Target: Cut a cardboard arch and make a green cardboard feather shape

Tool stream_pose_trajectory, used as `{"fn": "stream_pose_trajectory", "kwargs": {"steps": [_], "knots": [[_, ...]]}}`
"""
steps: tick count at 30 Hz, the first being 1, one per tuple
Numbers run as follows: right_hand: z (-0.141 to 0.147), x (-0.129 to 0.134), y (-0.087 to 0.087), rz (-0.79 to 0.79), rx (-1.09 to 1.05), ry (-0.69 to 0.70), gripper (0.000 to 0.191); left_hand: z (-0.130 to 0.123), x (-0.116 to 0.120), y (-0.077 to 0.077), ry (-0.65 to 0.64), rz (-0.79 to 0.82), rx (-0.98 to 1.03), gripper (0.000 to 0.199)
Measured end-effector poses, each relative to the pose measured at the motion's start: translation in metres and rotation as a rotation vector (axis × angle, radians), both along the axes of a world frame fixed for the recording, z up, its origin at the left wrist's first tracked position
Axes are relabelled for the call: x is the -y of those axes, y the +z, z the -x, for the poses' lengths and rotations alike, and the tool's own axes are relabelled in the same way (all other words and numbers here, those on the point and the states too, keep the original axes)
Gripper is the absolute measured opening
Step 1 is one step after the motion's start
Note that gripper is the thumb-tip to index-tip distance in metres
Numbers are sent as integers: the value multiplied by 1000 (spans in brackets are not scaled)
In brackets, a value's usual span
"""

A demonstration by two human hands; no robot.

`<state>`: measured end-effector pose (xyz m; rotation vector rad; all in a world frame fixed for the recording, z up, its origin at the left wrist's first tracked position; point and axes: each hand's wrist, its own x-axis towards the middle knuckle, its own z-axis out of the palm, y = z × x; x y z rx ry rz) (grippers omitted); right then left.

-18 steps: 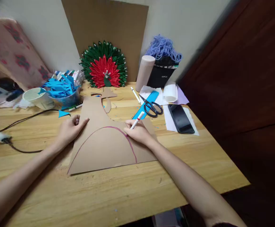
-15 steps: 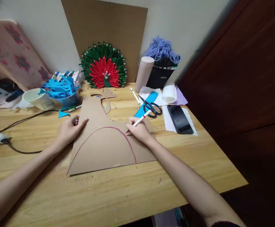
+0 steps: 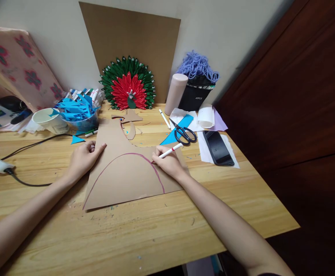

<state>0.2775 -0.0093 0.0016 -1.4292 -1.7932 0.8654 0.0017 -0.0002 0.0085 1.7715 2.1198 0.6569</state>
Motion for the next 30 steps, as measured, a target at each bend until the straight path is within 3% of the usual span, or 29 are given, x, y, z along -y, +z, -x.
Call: {"fn": "stream_pose_trajectory", "kwargs": {"steps": [18, 25, 30], "knots": [[-7, -4, -2, -10, 57, 100, 26, 0, -1, -1, 1, 1, -40, 39], [-4, -3, -3, 3, -1, 10, 27, 0, 0, 0, -1, 5, -46, 39], [-7, -4, -2, -12, 50, 99, 27, 0, 0, 0, -4, 5, -43, 40]]}}
